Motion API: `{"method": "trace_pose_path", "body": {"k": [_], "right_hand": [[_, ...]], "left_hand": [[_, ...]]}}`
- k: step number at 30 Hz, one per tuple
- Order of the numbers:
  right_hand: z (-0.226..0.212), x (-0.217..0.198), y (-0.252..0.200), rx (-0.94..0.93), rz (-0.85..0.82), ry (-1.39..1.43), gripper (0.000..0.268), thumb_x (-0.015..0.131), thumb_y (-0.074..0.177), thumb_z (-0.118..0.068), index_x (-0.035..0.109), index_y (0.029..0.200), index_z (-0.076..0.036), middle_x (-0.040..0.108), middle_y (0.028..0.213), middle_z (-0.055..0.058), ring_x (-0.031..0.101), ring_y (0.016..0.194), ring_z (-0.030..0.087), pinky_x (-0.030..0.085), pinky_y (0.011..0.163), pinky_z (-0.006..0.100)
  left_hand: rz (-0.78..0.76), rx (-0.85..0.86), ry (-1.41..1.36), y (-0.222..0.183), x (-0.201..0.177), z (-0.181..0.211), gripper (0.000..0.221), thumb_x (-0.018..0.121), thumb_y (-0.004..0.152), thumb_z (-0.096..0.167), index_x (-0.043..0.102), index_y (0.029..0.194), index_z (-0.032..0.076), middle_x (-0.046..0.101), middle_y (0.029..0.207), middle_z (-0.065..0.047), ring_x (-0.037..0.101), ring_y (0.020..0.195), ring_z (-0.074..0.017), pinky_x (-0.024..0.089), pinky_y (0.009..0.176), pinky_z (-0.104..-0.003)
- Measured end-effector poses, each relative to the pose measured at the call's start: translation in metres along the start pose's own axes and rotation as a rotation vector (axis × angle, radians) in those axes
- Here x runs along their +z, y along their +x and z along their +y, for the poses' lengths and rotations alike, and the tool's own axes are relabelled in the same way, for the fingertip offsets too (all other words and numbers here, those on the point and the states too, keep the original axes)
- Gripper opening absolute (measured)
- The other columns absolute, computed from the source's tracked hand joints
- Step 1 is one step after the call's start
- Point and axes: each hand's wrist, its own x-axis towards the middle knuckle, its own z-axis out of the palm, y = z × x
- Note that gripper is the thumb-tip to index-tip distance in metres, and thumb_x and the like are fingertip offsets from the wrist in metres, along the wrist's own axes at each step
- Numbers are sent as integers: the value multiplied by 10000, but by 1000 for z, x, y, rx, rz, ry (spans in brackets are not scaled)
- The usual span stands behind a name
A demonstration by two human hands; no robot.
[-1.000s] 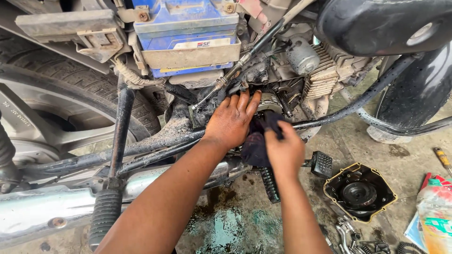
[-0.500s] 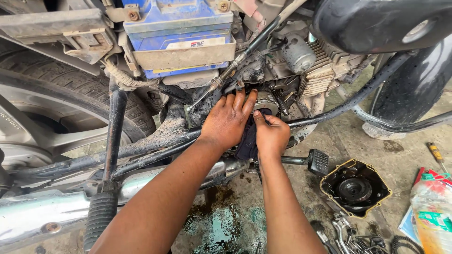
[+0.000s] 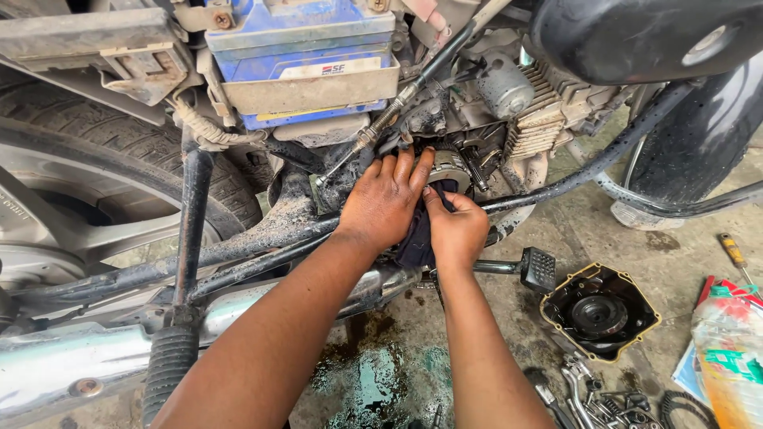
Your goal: Replace or repair the clutch assembly on a motorcycle engine.
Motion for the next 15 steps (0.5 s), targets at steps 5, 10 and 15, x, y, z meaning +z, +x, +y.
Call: {"method": "trace_pose_path", "body": {"k": [5,10,15], "right_hand": [[28,13,3,-609,345,-141,357,896,751,-347,839,1015,-115,786,877,101,703,728,196,526,613,316],[18,18,6,-160,124,150,337,869,810,-362,830,1042,-120,810,830,109,733,700,202,547,665,327],[25,11,10,-239,75,257,354,894,782,-344,821,1011,-84,797,871,135,774,760,257,551,684,332]], "left_hand": [[35,5,46,0,0,-2,703,552,935,232,266,1549,43,468,1428,-239,553,1177,-326,443,1007,-415],[2,-5,-35,-2,1,-2,690,556,971,223,274,1567,21,482,1412,-226,560,1196,-336,442,1030,-428],[42,12,11,-1,1,-1,723,573,918,207,276,1555,38,470,1438,-245,559,1177,-332,447,1007,-413]]}}
